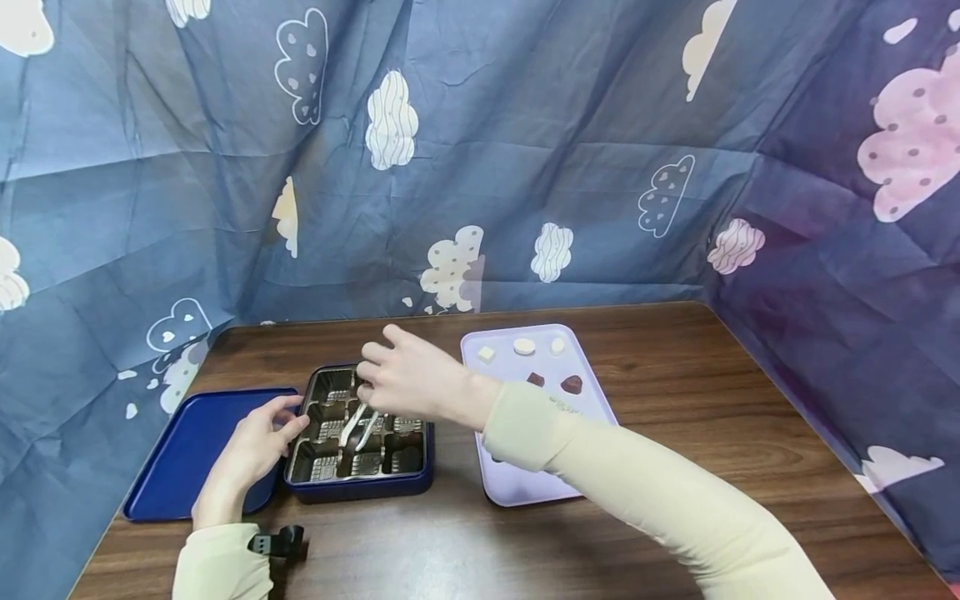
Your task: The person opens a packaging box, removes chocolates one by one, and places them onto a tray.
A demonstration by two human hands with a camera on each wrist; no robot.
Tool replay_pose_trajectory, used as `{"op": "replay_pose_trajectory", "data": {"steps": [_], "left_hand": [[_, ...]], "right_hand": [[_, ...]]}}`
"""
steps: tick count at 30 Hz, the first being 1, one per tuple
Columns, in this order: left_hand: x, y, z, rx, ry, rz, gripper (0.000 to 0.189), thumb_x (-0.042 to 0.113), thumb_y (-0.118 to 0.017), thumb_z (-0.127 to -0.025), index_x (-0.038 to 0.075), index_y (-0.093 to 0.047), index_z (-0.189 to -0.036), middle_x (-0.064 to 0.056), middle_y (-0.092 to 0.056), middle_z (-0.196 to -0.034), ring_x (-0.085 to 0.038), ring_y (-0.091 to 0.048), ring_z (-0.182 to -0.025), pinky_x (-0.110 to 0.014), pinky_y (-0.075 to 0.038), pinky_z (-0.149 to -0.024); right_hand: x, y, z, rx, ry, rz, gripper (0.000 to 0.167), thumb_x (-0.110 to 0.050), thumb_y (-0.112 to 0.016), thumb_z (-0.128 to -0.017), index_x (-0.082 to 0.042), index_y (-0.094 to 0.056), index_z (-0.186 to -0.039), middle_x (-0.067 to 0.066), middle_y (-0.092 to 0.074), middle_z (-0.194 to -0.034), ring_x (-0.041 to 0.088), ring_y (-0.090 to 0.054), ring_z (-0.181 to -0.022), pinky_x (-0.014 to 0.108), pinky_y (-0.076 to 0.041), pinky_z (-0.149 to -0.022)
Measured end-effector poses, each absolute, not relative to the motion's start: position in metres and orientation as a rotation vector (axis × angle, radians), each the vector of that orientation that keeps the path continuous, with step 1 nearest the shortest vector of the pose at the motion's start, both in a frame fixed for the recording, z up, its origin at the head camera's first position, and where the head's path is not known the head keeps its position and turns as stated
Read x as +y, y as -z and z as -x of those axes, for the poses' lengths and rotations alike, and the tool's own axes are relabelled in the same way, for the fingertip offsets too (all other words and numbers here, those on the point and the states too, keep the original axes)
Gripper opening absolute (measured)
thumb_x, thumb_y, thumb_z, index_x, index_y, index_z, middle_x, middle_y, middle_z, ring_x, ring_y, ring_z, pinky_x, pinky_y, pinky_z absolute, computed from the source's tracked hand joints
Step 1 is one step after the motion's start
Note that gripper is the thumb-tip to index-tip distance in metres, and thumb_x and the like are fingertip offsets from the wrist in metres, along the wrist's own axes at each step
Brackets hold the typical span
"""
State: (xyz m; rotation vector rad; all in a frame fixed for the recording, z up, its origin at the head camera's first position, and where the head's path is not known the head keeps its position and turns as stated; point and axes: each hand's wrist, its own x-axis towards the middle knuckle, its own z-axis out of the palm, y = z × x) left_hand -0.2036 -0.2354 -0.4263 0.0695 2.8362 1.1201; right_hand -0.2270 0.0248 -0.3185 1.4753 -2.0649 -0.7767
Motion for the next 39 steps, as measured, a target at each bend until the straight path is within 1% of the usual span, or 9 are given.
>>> {"op": "replay_pose_trajectory", "data": {"steps": [6, 8, 11, 15, 20, 23, 27, 32, 39], "left_hand": [[-0.235, 0.426, 0.203, 2.833, -1.126, -0.078, 0.047, 0.019, -0.057, -0.101, -0.006, -0.044, -0.139, -0.024, -0.062, -0.108, -0.019, -0.058, -0.064, -0.035, -0.047, -0.061], [-0.235, 0.426, 0.202, 2.830, -1.125, -0.080, 0.047, 0.019, -0.056, -0.101, -0.006, -0.044, -0.139, -0.024, -0.062, -0.108, -0.019, -0.057, -0.064, -0.035, -0.047, -0.062], [-0.235, 0.425, 0.201, 2.838, -1.119, -0.082, 0.047, 0.018, -0.056, -0.101, -0.006, -0.044, -0.139, -0.023, -0.062, -0.107, -0.019, -0.057, -0.063, -0.035, -0.047, -0.061], [-0.231, 0.425, 0.201, 2.831, -1.135, -0.103, 0.048, 0.020, -0.057, -0.101, -0.006, -0.044, -0.139, -0.022, -0.062, -0.106, -0.019, -0.058, -0.064, -0.035, -0.046, -0.061], [-0.226, 0.425, 0.201, 2.830, -1.150, -0.108, 0.047, 0.020, -0.057, -0.101, -0.005, -0.045, -0.139, -0.020, -0.063, -0.104, -0.019, -0.057, -0.063, -0.034, -0.045, -0.061], [-0.224, 0.425, 0.202, 2.841, -1.143, -0.110, 0.047, 0.019, -0.057, -0.101, -0.005, -0.045, -0.139, -0.019, -0.063, -0.104, -0.019, -0.057, -0.064, -0.034, -0.045, -0.062], [-0.222, 0.424, 0.205, 2.837, -1.138, -0.117, 0.048, 0.021, -0.057, -0.101, -0.005, -0.045, -0.140, -0.021, -0.062, -0.106, -0.019, -0.057, -0.065, -0.034, -0.046, -0.063], [-0.226, 0.425, 0.205, 2.840, -1.124, -0.115, 0.048, 0.020, -0.057, -0.101, -0.006, -0.044, -0.139, -0.021, -0.063, -0.105, -0.018, -0.058, -0.065, -0.034, -0.046, -0.062], [-0.232, 0.427, 0.203, 2.855, -1.110, -0.100, 0.047, 0.020, -0.056, -0.101, -0.006, -0.044, -0.139, -0.022, -0.063, -0.103, -0.019, -0.059, -0.064, -0.035, -0.047, -0.061]], "right_hand": [[0.066, 0.307, 0.236, -2.002, 0.553, -1.393, 0.026, -0.049, -0.057, -0.093, -0.030, -0.068, -0.107, -0.007, -0.062, -0.099, 0.019, -0.049, -0.094, 0.038, -0.038, -0.081], [0.085, 0.307, 0.238, -2.003, 0.443, -1.356, 0.027, -0.049, -0.059, -0.092, -0.029, -0.067, -0.107, -0.005, -0.061, -0.097, 0.020, -0.049, -0.092, 0.038, -0.038, -0.079], [0.114, 0.308, 0.241, -2.016, 0.280, -1.283, 0.027, -0.049, -0.061, -0.091, -0.027, -0.067, -0.105, -0.004, -0.061, -0.091, 0.020, -0.048, -0.085, 0.038, -0.038, -0.074], [0.156, 0.314, 0.239, -2.068, 0.121, -1.169, 0.027, -0.046, -0.066, -0.089, -0.025, -0.069, -0.105, -0.004, -0.062, -0.089, 0.021, -0.048, -0.079, 0.038, -0.036, -0.068], [0.201, 0.335, 0.228, -2.119, 0.002, -1.035, 0.026, -0.043, -0.065, -0.090, -0.022, -0.067, -0.105, -0.001, -0.063, -0.087, 0.025, -0.051, -0.080, 0.041, -0.037, -0.067], [0.222, 0.354, 0.220, -2.143, -0.026, -0.974, 0.030, -0.044, -0.063, -0.089, -0.021, -0.069, -0.108, -0.001, -0.062, -0.086, 0.026, -0.052, -0.080, 0.042, -0.037, -0.067], [0.245, 0.377, 0.209, -2.191, -0.052, -0.914, 0.033, -0.046, -0.061, -0.088, -0.020, -0.071, -0.107, 0.001, -0.060, -0.084, 0.027, -0.051, -0.077, 0.043, -0.036, -0.065], [0.268, 0.395, 0.202, -2.226, -0.046, -0.906, 0.032, -0.047, -0.058, -0.091, -0.020, -0.071, -0.103, 0.000, -0.060, -0.083, 0.027, -0.051, -0.076, 0.042, -0.035, -0.065], [0.297, 0.407, 0.197, -2.240, -0.005, -0.921, 0.034, -0.046, -0.056, -0.092, -0.019, -0.072, -0.106, 0.001, -0.061, -0.084, 0.027, -0.051, -0.076, 0.043, -0.035, -0.065]]}}
